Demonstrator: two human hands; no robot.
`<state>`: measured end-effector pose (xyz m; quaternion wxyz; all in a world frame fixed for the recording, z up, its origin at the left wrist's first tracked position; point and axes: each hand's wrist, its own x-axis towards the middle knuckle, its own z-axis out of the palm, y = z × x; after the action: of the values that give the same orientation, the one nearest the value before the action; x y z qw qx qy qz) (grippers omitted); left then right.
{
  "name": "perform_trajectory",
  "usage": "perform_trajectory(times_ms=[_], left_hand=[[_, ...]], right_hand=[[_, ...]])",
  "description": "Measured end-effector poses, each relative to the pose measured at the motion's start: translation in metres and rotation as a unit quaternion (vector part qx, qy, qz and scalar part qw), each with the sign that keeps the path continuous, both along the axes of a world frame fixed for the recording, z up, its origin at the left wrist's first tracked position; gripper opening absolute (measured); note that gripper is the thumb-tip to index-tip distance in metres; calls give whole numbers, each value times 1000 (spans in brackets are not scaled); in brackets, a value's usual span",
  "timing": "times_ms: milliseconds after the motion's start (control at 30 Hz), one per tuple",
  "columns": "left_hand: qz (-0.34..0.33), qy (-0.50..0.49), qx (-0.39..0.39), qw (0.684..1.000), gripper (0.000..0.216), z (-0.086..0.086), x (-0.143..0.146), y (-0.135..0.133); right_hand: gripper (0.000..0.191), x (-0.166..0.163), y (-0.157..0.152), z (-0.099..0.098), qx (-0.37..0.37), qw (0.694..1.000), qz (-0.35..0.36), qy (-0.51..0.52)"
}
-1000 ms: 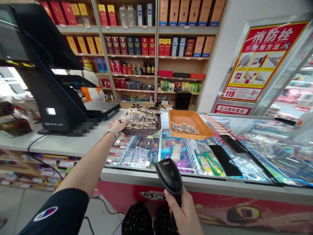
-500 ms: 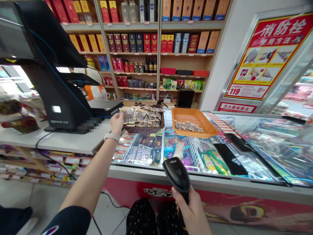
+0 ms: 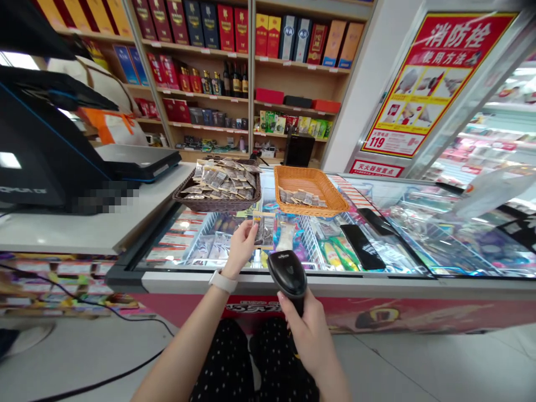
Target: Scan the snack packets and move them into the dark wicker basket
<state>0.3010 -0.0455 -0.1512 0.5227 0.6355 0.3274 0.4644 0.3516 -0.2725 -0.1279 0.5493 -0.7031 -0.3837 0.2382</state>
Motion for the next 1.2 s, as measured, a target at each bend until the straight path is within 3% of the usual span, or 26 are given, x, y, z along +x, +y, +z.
perform_trajectory(times_ms=[200, 767, 1200], left_hand=[[55, -21, -24, 998, 25, -17, -8, 2], [31, -33, -89, 995, 27, -13, -10, -10], [35, -44, -71, 996, 32, -17, -8, -7]], right_hand=[[50, -4, 7, -4, -29, 999, 22, -1], [49, -14, 13, -4, -18, 1000, 25, 2], [47, -14, 11, -3, -7, 1000, 21, 13]])
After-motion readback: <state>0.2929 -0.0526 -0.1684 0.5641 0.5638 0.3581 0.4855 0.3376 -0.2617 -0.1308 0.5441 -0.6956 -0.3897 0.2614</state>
